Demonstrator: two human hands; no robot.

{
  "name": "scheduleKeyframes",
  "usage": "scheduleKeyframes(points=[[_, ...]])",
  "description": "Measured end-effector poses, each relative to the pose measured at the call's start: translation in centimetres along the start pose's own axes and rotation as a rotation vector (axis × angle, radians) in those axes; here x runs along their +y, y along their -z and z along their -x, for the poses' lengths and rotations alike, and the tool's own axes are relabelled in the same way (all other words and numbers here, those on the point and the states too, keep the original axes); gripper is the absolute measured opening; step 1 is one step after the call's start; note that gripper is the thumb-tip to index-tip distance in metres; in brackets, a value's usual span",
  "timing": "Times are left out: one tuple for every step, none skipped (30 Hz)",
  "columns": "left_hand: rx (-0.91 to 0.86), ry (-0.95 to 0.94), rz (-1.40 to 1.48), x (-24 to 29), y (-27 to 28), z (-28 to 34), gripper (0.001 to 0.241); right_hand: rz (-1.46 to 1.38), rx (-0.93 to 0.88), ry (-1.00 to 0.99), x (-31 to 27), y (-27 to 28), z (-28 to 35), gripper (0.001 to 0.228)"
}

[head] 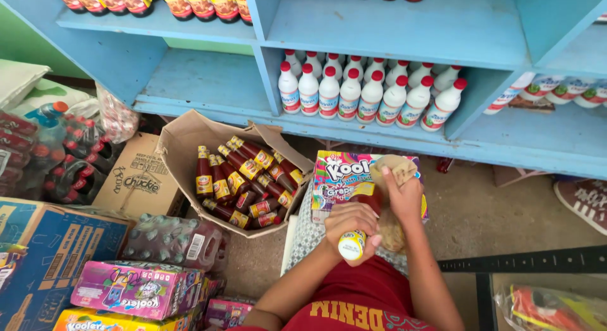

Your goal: Cleaning sauce bottles with a cloth and organizing them on the bottom shelf of a grocery store.

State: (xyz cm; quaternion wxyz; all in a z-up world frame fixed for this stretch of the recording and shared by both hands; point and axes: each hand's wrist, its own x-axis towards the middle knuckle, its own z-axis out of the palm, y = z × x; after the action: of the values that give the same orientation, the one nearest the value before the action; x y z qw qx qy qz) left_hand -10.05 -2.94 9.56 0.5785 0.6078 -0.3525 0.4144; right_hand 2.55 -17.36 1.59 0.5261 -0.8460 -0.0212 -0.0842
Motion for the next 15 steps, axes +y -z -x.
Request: scheduleKeyframes(points=[[0.001, -0.010, -0.002, -0.8, 0.2, 0.1, 0.013, -0.001, 0.003, 0.010, -1.4, 1.1, -0.3, 0.038], [0.050, 0.029, -0.006, -1.4, 0.4, 0.4, 0.012, -0.004, -0.087, 0.187, -2.7, 2.4, -0.4, 0.040], [0.098, 0.070, -0.011, -2.1, 0.5, 0.6, 0.012, -0.006, -0.178, 0.363, -4.0, 3.6, -0.5, 0.043], [0.097, 0.067, -0.010, -2.4, 0.7, 0.7, 0.012, -0.005, -0.175, 0.365, -6.2, 5.4, -0.1, 0.043], [0.133, 0.112, -0.025, -2.7, 0.9, 0.8, 0.012, -0.035, -0.186, 0.445, -8.4, 7.1, 0.3, 0.052], [0.168, 0.153, -0.038, -3.1, 1.0, 0.8, 0.013, -0.063, -0.193, 0.529, -10.7, 8.9, 0.6, 0.060], [0.167, 0.146, -0.035, -3.6, 1.2, 0.9, 0.013, -0.061, -0.187, 0.534, -7.6, 11.3, 1.2, 0.060], [0.183, 0.199, -0.098, -4.0, 1.2, 1.2, 0.015, -0.193, -0.262, 0.575, -5.1, 12.9, 2.5, 0.060], [0.199, 0.252, -0.161, -4.4, 1.2, 1.4, 0.017, -0.325, -0.336, 0.615, -3.5, 13.5, 4.1, 0.059], [0.195, 0.255, -0.155, -4.5, 1.3, 1.6, 0.017, -0.460, -0.408, 0.646, -1.3, 13.4, 4.9, 0.059], [0.204, 0.286, -0.184, -4.7, 1.3, 1.8, 0.017, -0.596, -0.480, 0.676, 0.9, 13.6, 5.6, 0.058], [0.211, 0.320, -0.214, -4.8, 1.4, 2.0, 0.017, -0.735, -0.550, 0.700, 3.0, 14.1, 6.4, 0.058], [0.205, 0.328, -0.210, -4.8, 1.5, 1.7, 0.017, -0.875, -0.618, 0.723, 1.4, 14.4, 9.2, 0.058], [0.196, 0.341, -0.205, -4.7, 1.6, 1.7, 0.017, -1.016, -0.683, 0.740, -0.3, 14.9, 12.0, 0.058], [0.187, 0.355, -0.200, -4.7, 1.7, 1.7, 0.017, -1.158, -0.746, 0.756, -2.1, 15.6, 14.7, 0.057]])
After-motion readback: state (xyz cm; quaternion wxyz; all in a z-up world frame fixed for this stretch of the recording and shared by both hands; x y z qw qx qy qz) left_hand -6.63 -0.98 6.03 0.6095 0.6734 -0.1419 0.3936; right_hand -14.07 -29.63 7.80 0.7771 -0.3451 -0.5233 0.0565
